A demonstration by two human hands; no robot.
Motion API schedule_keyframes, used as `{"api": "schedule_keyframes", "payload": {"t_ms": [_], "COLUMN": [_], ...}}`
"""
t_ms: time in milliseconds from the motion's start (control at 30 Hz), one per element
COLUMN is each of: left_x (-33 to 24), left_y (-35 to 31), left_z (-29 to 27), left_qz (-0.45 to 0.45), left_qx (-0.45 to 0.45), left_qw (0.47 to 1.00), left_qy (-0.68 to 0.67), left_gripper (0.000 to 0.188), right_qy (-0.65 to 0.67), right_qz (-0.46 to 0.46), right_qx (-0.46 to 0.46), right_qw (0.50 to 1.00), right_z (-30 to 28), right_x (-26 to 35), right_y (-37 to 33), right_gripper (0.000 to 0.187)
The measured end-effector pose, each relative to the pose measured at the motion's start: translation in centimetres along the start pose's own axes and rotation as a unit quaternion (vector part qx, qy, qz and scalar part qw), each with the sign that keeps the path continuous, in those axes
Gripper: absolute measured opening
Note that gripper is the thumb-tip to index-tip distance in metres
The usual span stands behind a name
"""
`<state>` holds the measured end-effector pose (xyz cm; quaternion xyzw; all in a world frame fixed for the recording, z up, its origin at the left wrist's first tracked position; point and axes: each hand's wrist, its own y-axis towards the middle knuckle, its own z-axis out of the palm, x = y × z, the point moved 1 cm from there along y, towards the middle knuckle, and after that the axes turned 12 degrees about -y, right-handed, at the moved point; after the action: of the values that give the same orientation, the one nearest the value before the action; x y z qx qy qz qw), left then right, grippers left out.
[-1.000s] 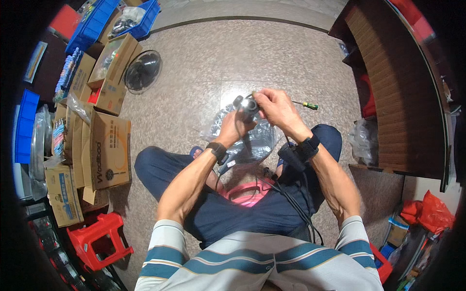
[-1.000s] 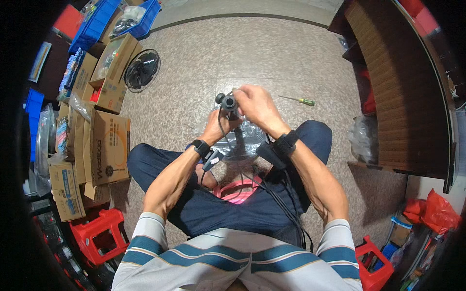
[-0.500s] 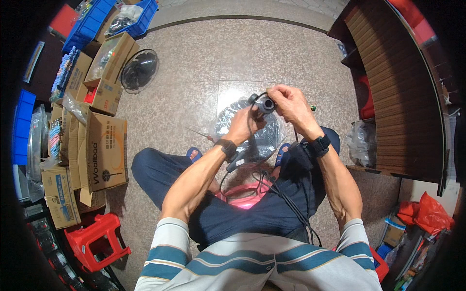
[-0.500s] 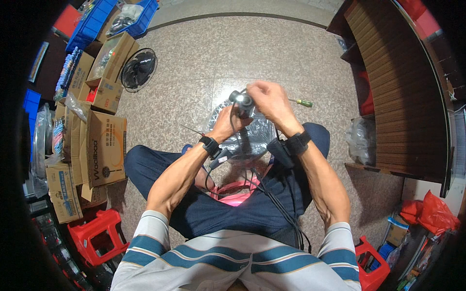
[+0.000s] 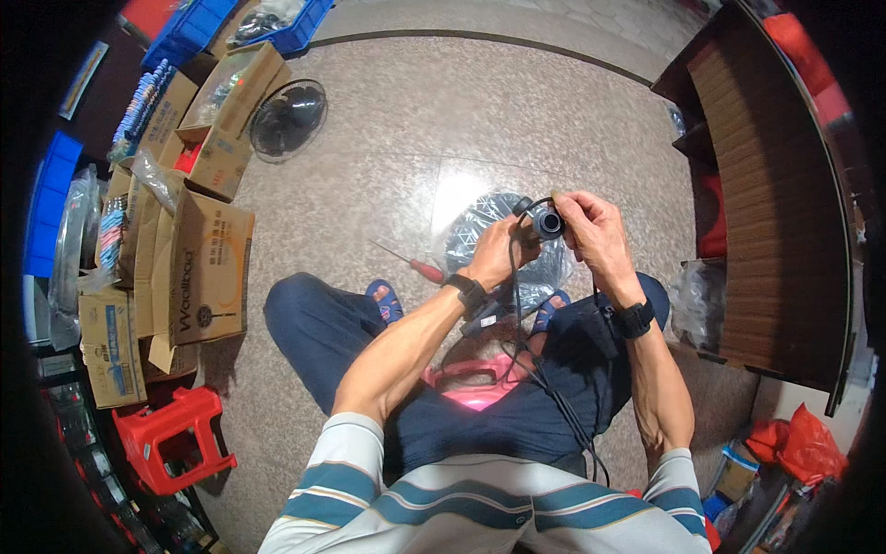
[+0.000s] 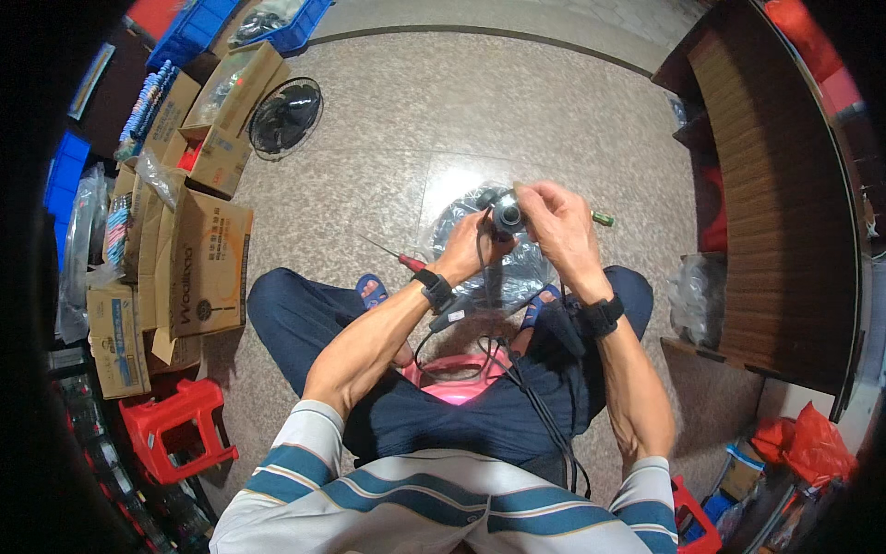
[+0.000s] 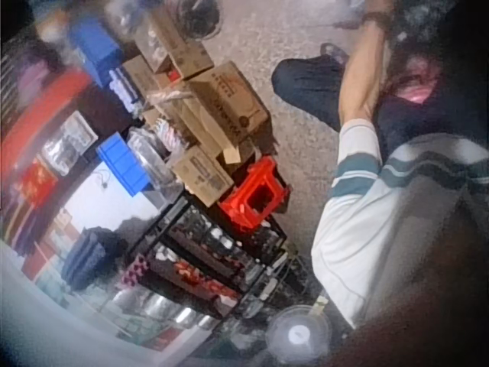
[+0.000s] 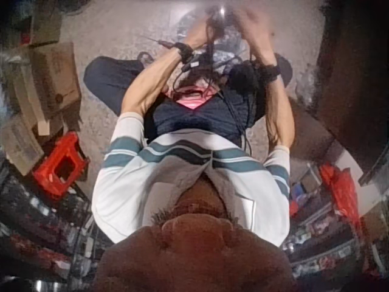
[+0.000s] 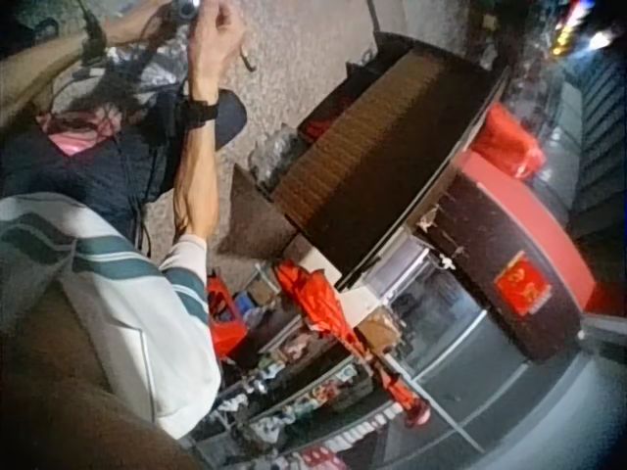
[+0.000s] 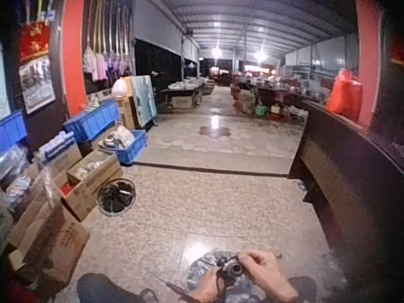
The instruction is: The person assembles a stand fan by attaching the pole to a plastic base, adjusting the telescoping pole height, and preparing the motor assembly for mounting.
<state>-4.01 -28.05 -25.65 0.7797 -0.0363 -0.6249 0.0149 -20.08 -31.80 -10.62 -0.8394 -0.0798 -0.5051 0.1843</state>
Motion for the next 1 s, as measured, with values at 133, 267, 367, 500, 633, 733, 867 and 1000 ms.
{"api": "schedule_keyframes", "payload": {"t_ms": [133, 267, 367, 500, 633, 733, 867, 1000], "left_x": [0.5, 1.1, 1.1, 1.0, -2.7, -5.3, -3.4, -9.3], "left_y": [-0.7, -1.9, -2.4, -3.1, -5.1, -6.2, -4.2, -3.8], "left_z": [-0.4, -1.0, -1.7, -3.3, -5.5, -6.6, -7.3, -8.5], "left_qz": [-0.027, -0.020, -0.009, -0.075, -0.326, -0.273, -0.266, -0.188], "left_qx": [-0.003, -0.007, 0.007, -0.002, -0.029, 0.036, -0.051, -0.083], "left_qw": [1.000, 1.000, 0.999, 0.994, 0.865, 0.821, 0.872, 0.925], "left_qy": [0.000, 0.018, 0.046, -0.082, -0.381, -0.500, -0.408, -0.319], "left_gripper": [0.032, 0.031, 0.032, 0.033, 0.026, 0.029, 0.026, 0.029], "right_qy": [-0.013, -0.049, -0.079, -0.123, -0.173, -0.129, -0.062, 0.027], "right_qz": [-0.012, -0.012, -0.019, -0.029, -0.008, 0.041, 0.066, 0.050], "right_qx": [0.019, 0.037, 0.033, 0.022, 0.011, 0.057, 0.077, 0.074], "right_qw": [1.000, 0.998, 0.996, 0.992, 0.985, 0.989, 0.993, 0.996], "right_z": [0.5, 1.2, 1.7, 1.6, 1.0, 1.6, 2.5, 1.0], "right_x": [-0.6, -0.1, 0.6, 0.4, -0.3, -1.9, -2.6, -0.3], "right_y": [0.4, 0.5, 0.4, 0.7, 1.0, 1.9, 3.2, 1.9], "right_gripper": [0.034, 0.036, 0.040, 0.040, 0.039, 0.040, 0.038, 0.036]}}
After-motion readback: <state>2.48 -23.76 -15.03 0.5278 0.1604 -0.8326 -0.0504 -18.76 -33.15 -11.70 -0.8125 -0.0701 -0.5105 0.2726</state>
